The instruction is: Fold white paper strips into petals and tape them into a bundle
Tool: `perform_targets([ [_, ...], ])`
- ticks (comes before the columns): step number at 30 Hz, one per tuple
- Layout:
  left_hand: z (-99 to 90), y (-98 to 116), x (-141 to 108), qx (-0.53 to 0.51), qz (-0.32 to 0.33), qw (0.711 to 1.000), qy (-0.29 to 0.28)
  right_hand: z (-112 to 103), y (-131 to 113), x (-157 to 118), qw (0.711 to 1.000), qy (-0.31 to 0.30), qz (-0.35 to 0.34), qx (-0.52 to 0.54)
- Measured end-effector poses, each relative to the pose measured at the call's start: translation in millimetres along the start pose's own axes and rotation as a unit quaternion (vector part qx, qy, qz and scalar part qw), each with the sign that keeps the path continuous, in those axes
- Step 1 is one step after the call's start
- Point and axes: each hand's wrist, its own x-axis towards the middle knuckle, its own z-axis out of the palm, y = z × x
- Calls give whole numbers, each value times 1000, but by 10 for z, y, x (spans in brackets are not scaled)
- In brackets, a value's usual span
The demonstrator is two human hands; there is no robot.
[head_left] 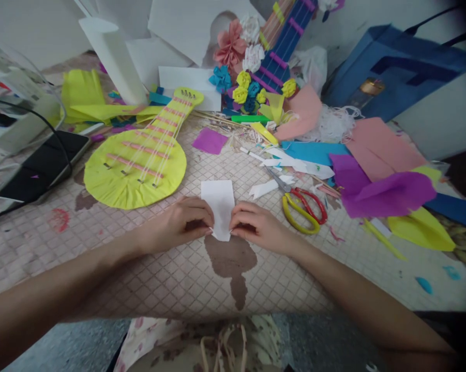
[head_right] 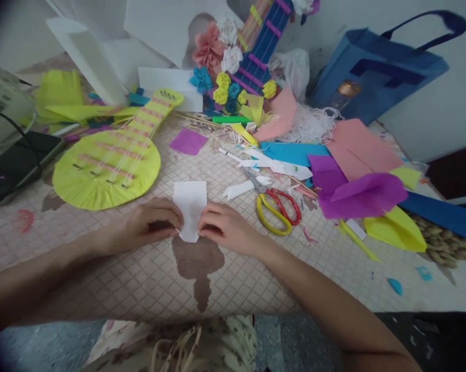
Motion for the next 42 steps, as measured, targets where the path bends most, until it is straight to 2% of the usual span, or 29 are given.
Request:
perform_targets([
  [13,167,119,44,26,-88,992,82,93,-105,49,996,47,81,-1],
  [19,59,72,43,-36,-44,998,23,42,-85,47,998,21,59,7],
  [22,47,57,45,-45,-52,998,17,31,-74,51,998,21,54,14],
  [29,186,130,63,46,-90,991,92,102,-121,78,995,53,87,-13],
  [42,290,215,49,126,-129,979,100,231,-126,67,988,90,100,-81],
])
